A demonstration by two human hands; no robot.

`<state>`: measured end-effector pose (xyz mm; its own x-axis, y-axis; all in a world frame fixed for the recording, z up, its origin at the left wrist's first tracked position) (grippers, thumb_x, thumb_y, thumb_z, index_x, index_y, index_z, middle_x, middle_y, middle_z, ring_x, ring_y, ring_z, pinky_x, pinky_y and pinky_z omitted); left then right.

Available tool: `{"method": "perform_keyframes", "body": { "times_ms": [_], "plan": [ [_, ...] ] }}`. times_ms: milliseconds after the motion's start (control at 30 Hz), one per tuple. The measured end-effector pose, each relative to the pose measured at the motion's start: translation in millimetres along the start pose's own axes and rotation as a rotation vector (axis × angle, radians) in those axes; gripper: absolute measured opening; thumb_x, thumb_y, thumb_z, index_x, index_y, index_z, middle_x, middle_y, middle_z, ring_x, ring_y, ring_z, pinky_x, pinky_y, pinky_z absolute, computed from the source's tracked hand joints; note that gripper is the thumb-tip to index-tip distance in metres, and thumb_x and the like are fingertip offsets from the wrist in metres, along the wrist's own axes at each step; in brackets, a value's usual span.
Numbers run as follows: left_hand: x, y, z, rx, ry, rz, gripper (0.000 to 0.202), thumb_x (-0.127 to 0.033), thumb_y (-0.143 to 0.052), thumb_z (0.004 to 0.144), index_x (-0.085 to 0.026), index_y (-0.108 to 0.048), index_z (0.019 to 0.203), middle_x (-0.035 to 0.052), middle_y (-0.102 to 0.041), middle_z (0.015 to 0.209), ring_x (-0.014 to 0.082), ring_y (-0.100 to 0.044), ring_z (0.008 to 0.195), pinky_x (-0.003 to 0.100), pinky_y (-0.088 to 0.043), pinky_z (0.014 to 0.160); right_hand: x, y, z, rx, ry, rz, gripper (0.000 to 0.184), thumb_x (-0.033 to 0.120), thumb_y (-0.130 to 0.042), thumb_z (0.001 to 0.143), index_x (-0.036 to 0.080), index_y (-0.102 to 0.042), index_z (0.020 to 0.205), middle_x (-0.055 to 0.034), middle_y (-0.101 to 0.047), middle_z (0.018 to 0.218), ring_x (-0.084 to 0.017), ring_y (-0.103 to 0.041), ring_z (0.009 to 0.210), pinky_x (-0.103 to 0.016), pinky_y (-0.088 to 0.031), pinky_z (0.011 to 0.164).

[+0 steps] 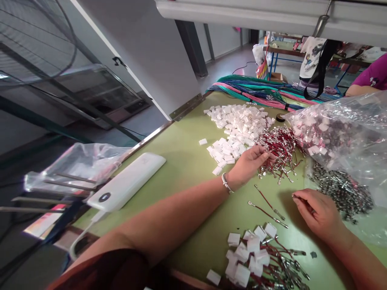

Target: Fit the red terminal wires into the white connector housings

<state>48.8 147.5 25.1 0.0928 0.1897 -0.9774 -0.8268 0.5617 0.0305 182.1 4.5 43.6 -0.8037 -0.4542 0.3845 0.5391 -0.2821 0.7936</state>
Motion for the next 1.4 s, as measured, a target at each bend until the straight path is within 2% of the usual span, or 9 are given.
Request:
{"method": "perform_keyframes", "body": {
  "times_ms": [167, 300, 400, 500, 600, 833, 1067, 1267, 1400],
  "plan": [
    [-9.3, -7.5, -5.8, 0.061, 0.021, -0.174, 0.008, -0.023, -0.043, 0.094, -0.019, -0.042, 0.088, 0.0082, -0.07, 0.092, 0.0125, -0.067, 0.081, 0.031, -0.055, 0.077, -3.6, -0.4, -0.5, -0.007, -0.05, 0.029, 0.012, 0.018, -0.052, 0.091, 0.02, -0.062, 0.097, -0.0034, -0.069, 0.08, -0.013, -0.06, 0.063, -0.027, -0.049, 0.06],
    [-6.6, -13.8, -9.6, 0.163, 0.05, 0.04, 0.006, -0.02, -0.046, 0.091, -0.017, -0.046, 0.086, 0.0066, -0.07, 0.082, 0.0115, -0.067, 0.075, 0.027, -0.054, 0.069, -2.3, -0.8, 0.1, 0.013, -0.039, 0.036, 0.013, 0.017, -0.051, 0.091, 0.02, -0.063, 0.095, -0.0027, -0.068, 0.077, -0.013, -0.06, 0.063, -0.027, -0.049, 0.06],
    [-6.0, -10.9, -11.3, 0.102, 0.035, 0.137, 0.006, -0.02, -0.045, 0.089, -0.016, -0.049, 0.087, 0.0046, -0.067, 0.078, 0.0099, -0.064, 0.071, 0.024, -0.051, 0.064, -0.3, 0.4, 1.7, 0.015, -0.045, 0.042, 0.013, 0.018, -0.051, 0.091, 0.02, -0.064, 0.095, -0.0029, -0.069, 0.077, -0.013, -0.062, 0.065, -0.027, -0.05, 0.062],
    [-8.6, -17.8, -17.0, 0.095, 0.027, 0.231, 0.009, -0.021, -0.046, 0.087, -0.015, -0.053, 0.088, 0.0005, -0.062, 0.069, 0.0078, -0.055, 0.06, 0.022, -0.045, 0.055, -5.6, 9.0, 3.2, -0.08, -0.145, 0.04, 0.013, 0.023, -0.052, 0.09, 0.021, -0.065, 0.09, -0.0022, -0.069, 0.075, -0.013, -0.06, 0.059, -0.026, -0.049, 0.055],
    [1.0, -33.9, -25.9, 0.199, 0.151, 0.267, 0.015, -0.028, -0.05, 0.087, -0.015, -0.056, 0.083, -0.002, -0.057, 0.061, 0.0072, -0.049, 0.053, 0.02, -0.039, 0.048, -11.3, 13.1, 3.2, -0.155, -0.246, 0.047, 0.013, 0.026, -0.054, 0.089, 0.023, -0.067, 0.085, -0.0019, -0.071, 0.074, -0.013, -0.061, 0.058, -0.025, -0.049, 0.053],
    [17.8, -53.8, -40.9, 0.317, 0.357, 0.133, 0.018, -0.031, -0.056, 0.084, -0.014, -0.061, 0.081, -0.0037, -0.056, 0.054, 0.006, -0.046, 0.046, 0.019, -0.038, 0.046, -9.8, 1.3, 4.8, -0.152, -0.307, 0.069, 0.014, 0.026, -0.055, 0.089, 0.022, -0.068, 0.087, -0.0013, -0.072, 0.074, -0.014, -0.064, 0.061, -0.025, -0.051, 0.058],
    [12.1, -55.4, -42.0, 0.309, 0.258, 0.156, 0.02, -0.03, -0.055, 0.082, -0.014, -0.064, 0.073, 0.0005, -0.063, 0.062, 0.007, -0.05, 0.053, 0.019, -0.04, 0.049, -2.1, 1.5, 7.1, -0.144, -0.272, 0.059, 0.016, 0.025, -0.052, 0.09, 0.022, -0.067, 0.088, -0.0021, -0.071, 0.073, -0.014, -0.063, 0.061, -0.025, -0.05, 0.058],
    [15.0, -52.0, -40.6, 0.264, 0.262, 0.143, 0.013, -0.027, -0.061, 0.076, -0.015, -0.064, 0.07, -0.0013, -0.062, 0.061, 0.0077, -0.051, 0.055, 0.02, -0.041, 0.052, 6.7, -3.3, 6.3, -0.07, -0.124, -0.007, 0.016, 0.02, -0.051, 0.092, 0.02, -0.067, 0.095, -0.0031, -0.066, 0.072, -0.014, -0.06, 0.064, -0.027, -0.048, 0.061],
    [17.0, -52.0, -40.2, 0.298, 0.275, 0.165, 0.015, -0.028, -0.062, 0.077, -0.014, -0.065, 0.071, -0.0015, -0.061, 0.06, 0.0069, -0.049, 0.052, 0.02, -0.039, 0.049, 7.8, -6.6, 5.1, -0.026, -0.079, -0.061, 0.018, 0.018, -0.049, 0.093, 0.017, -0.067, 0.093, -0.0045, -0.064, 0.074, -0.015, -0.059, 0.066, -0.027, -0.047, 0.062]
  ]
}}
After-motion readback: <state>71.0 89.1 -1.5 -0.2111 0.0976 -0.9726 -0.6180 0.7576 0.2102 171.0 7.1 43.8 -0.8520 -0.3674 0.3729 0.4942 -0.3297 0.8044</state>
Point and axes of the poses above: each hand's wrist, its own z-axis towards the middle knuckle, its own y-axis out of the back of the hand, x = y × z, the point moved 8 cm from there along z, towards the middle knuckle
